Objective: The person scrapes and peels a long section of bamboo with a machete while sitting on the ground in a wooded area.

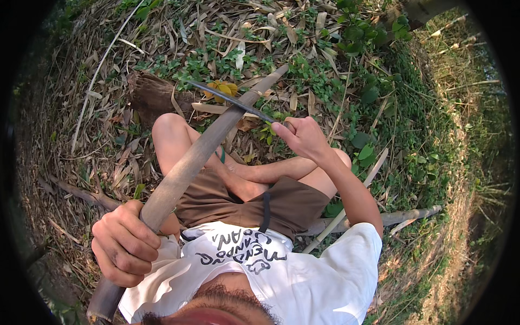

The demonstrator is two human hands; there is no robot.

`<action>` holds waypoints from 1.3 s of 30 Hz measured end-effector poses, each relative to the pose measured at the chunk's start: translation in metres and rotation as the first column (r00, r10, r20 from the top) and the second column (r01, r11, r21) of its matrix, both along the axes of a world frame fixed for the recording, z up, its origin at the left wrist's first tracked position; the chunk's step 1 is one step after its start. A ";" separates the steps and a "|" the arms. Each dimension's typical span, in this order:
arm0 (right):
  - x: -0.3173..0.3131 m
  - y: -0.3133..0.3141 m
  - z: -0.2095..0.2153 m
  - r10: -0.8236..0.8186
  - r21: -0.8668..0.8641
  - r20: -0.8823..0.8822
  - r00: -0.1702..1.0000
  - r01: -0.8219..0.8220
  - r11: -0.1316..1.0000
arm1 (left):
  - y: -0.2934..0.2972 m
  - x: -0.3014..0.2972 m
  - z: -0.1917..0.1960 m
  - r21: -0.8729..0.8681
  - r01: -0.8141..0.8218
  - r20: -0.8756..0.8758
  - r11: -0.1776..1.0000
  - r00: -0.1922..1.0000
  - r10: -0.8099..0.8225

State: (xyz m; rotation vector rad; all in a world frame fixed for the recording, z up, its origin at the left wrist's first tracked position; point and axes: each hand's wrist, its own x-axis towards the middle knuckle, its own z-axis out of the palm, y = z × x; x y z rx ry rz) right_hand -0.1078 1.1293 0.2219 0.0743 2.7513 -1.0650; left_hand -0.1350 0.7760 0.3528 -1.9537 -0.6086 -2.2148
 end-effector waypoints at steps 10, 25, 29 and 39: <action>-0.028 0.022 0.009 0.010 0.176 0.037 0.999 -0.017 0.984 | 0.004 -0.002 0.004 -0.072 0.058 -0.067 0.996 0.996 -0.063; -0.034 0.020 0.020 0.174 0.170 0.083 0.981 -0.186 0.968 | -0.004 -0.015 0.008 -0.162 0.150 -0.112 0.975 0.979 -0.169; -0.042 0.058 0.007 -0.029 0.315 0.156 0.987 -0.021 0.949 | 0.000 -0.018 0.009 -0.218 0.237 -0.138 0.947 0.953 -0.270; -0.044 0.050 0.000 -0.058 0.238 0.130 0.990 0.026 0.971 | -0.003 -0.043 0.015 -0.310 0.333 -0.266 0.891 0.869 -0.417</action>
